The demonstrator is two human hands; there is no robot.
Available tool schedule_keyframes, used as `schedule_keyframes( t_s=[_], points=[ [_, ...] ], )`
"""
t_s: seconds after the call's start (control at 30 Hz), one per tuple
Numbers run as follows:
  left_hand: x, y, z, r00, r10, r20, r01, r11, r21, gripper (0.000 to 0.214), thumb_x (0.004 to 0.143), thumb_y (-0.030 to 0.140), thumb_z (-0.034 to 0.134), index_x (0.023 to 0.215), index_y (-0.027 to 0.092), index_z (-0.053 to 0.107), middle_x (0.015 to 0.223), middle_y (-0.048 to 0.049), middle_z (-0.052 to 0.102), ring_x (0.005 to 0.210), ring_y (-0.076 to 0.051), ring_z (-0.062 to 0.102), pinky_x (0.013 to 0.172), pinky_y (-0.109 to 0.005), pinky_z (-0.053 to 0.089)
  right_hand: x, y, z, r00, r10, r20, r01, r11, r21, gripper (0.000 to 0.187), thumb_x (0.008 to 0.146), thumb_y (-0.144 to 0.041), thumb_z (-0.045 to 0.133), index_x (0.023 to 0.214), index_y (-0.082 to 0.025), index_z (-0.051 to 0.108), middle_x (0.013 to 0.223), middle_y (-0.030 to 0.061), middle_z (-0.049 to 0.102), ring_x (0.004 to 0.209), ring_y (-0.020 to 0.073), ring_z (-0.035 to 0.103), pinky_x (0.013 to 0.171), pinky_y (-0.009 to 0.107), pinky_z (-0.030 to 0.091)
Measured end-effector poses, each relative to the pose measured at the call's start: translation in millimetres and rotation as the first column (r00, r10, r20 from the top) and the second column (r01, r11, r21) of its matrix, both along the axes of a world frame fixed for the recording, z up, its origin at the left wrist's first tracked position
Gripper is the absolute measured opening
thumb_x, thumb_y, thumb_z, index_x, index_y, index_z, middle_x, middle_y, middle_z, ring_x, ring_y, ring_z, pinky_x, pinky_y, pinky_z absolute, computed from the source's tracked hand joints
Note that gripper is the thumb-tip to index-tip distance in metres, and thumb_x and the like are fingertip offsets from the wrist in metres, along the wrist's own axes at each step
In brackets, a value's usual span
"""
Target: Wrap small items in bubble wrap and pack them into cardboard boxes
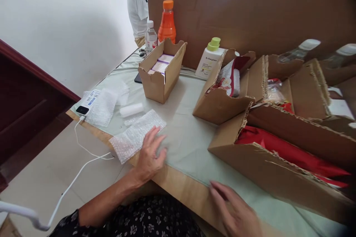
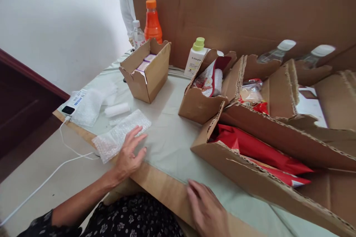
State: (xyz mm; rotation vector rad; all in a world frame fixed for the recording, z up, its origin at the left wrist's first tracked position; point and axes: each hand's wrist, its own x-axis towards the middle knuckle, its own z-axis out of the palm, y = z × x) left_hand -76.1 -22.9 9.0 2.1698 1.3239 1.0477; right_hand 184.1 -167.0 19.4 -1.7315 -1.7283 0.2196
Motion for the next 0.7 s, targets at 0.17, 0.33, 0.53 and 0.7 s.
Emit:
schedule_keyframes(
  t_s=[0.17,0.33,0.53,0.7],
  points=[
    [-76,11,7.0,0.929,0.317,-0.191,-0.298,0.947,0.123,0.034,0.094,0.022,0.055,0.126,0.021,0.063,0.148,-0.0151,0.056,0.148,-0.035,0.044,0.12,-0.057,0.04,-74,153,10.5,0.98,0.198,-0.037,-0.201,0.959,-0.198,0.029,0.098,-0.023,0.053,0.118,-0.015,0.072,0.12,0.0152,0.076,0.115,0.027,0.069,0.101,0.043,0.054],
    [-124,14,-2.0,0.799,0.446,-0.403,-0.499,0.866,-0.032,0.054,0.091,0.041,0.053,0.138,0.014,0.055,0.129,-0.0201,0.067,0.124,-0.041,0.059,0.107,-0.059,0.046,-134,265,3.2,0.974,0.222,-0.038,-0.224,0.944,-0.241,0.038,0.092,-0.028,0.065,0.124,-0.007,0.067,0.141,0.0257,0.062,0.132,0.0372,0.053,0.109,0.052,0.039],
    [-132,15,1.6,0.849,0.339,-0.405,-0.474,0.827,-0.301,0.028,0.083,0.044,0.049,0.083,0.023,0.068,0.087,-0.0086,0.072,0.087,-0.03,0.067,0.085,-0.044,0.053,-139,230,-11.4,0.978,0.175,-0.117,-0.2,0.945,-0.259,0.013,0.096,-0.02,0.056,0.095,-0.019,0.068,0.125,0.0112,0.073,0.12,0.0254,0.061,0.103,0.04,0.043],
    [-117,18,15.0,0.884,0.341,-0.32,-0.458,0.766,-0.45,0.028,0.079,0.049,0.052,0.083,0.023,0.062,0.088,-0.0055,0.074,0.083,-0.026,0.07,0.082,-0.038,0.053,-98,186,-2.4,0.977,0.136,-0.163,-0.183,0.928,-0.323,0.025,0.099,-0.024,0.049,0.115,-0.015,0.066,0.111,0.0098,0.075,0.096,0.0201,0.068,0.088,0.033,0.05]
  ],
)
